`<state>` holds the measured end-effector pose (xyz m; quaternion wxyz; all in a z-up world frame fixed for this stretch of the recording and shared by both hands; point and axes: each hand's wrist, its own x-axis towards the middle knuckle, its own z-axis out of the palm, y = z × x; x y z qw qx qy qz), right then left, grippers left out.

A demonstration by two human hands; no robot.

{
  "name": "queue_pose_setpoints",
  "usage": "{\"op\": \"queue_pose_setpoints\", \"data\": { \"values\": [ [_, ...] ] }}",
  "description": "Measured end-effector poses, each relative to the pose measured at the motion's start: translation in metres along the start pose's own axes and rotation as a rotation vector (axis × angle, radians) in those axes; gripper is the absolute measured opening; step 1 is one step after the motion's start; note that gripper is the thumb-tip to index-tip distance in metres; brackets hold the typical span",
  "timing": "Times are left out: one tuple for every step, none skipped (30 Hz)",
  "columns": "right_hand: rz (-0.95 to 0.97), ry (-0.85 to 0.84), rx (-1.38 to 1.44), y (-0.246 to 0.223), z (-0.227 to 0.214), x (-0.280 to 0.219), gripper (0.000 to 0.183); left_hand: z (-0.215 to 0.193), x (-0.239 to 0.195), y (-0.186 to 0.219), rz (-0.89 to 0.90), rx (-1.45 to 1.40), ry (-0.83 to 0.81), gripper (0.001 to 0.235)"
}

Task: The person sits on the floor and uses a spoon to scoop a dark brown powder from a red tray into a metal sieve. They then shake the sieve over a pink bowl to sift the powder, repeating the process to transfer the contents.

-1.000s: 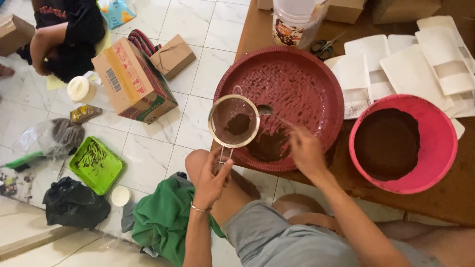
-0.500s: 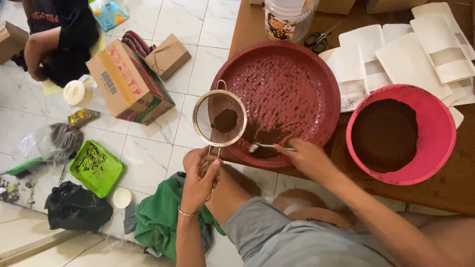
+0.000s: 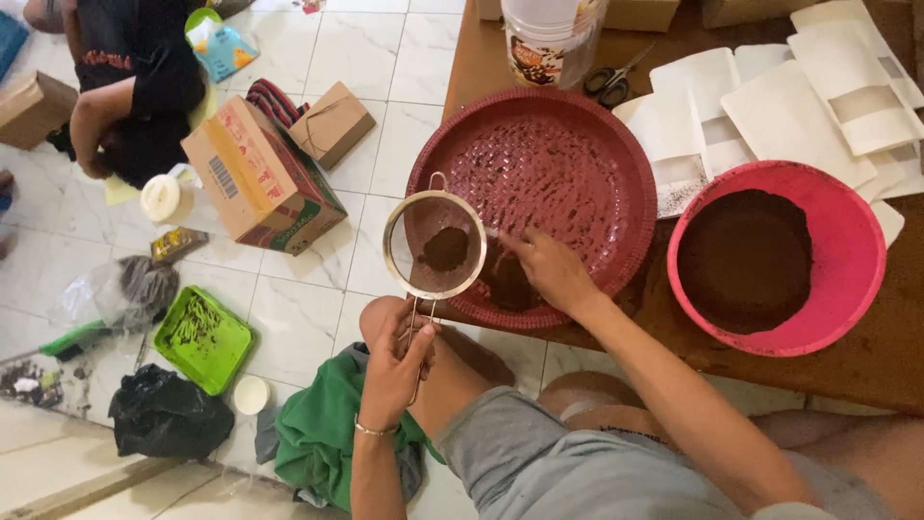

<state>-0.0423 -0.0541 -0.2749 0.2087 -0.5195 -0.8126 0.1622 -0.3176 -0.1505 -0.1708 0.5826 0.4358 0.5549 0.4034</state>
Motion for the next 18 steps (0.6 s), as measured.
{"op": "queue_pose_setpoints", "data": {
  "values": [
    [0.007,0.003,0.000,-0.001,-0.007,-0.010,0.041,0.003,-0.003,0.005,-0.001,0.003,-0.007,0.054],
    [-0.063,0.039,-0.055,-0.002,-0.014,-0.020,0.044,0.005,-0.005,0.009,-0.063,-0.051,0.024,0.053],
    [-0.134,0.072,-0.111,-0.002,-0.022,-0.030,0.050,0.008,-0.008,0.013,-0.126,-0.106,0.056,0.052],
    [-0.128,0.073,-0.112,-0.005,-0.033,-0.045,0.050,0.007,-0.007,0.009,-0.127,-0.105,0.051,0.052],
    [-0.078,0.028,-0.025,-0.006,-0.046,-0.059,0.050,0.008,-0.006,0.004,-0.123,-0.114,0.053,0.052],
    [-0.026,-0.017,0.062,-0.007,-0.060,-0.074,0.049,0.010,-0.005,0.000,-0.119,-0.124,0.055,0.053],
    [-0.022,-0.015,0.056,-0.007,-0.059,-0.082,0.049,0.011,-0.004,-0.004,-0.119,-0.126,0.048,0.053],
    [0.130,-0.016,0.112,-0.007,-0.058,-0.090,0.045,0.013,-0.003,-0.007,-0.133,-0.125,0.047,0.053],
    [0.283,-0.012,0.164,-0.006,-0.060,-0.098,0.041,0.017,0.000,-0.009,-0.144,-0.125,0.041,0.053],
    [0.289,-0.004,0.155,-0.014,-0.069,-0.100,0.041,0.022,0.002,-0.007,-0.140,-0.128,0.029,0.053],
    [0.407,0.037,0.311,-0.024,-0.077,-0.101,0.031,0.026,0.002,-0.004,-0.143,-0.112,0.011,0.053],
    [0.522,0.079,0.469,-0.033,-0.084,-0.102,0.024,0.029,0.003,-0.002,-0.145,-0.096,-0.006,0.053],
    [0.523,0.084,0.467,-0.029,-0.073,-0.110,0.024,0.034,0.001,0.003,-0.142,-0.096,-0.011,0.053],
    [0.548,0.122,0.473,-0.024,-0.061,-0.118,0.027,0.039,0.000,0.007,-0.156,-0.097,-0.016,0.052],
    [0.575,0.162,0.479,-0.020,-0.049,-0.126,0.030,0.044,-0.001,0.012,-0.170,-0.097,-0.023,0.052],
    [0.577,0.169,0.476,-0.019,-0.043,-0.130,0.030,0.048,-0.001,0.009,-0.167,-0.097,-0.029,0.052],
    [0.621,0.125,0.459,-0.020,-0.036,-0.137,0.041,0.051,-0.001,0.006,-0.169,-0.086,-0.038,0.052],
    [0.665,0.082,0.442,-0.021,-0.029,-0.145,0.057,0.055,-0.002,0.003,-0.171,-0.076,-0.048,0.052]
  ]
}}
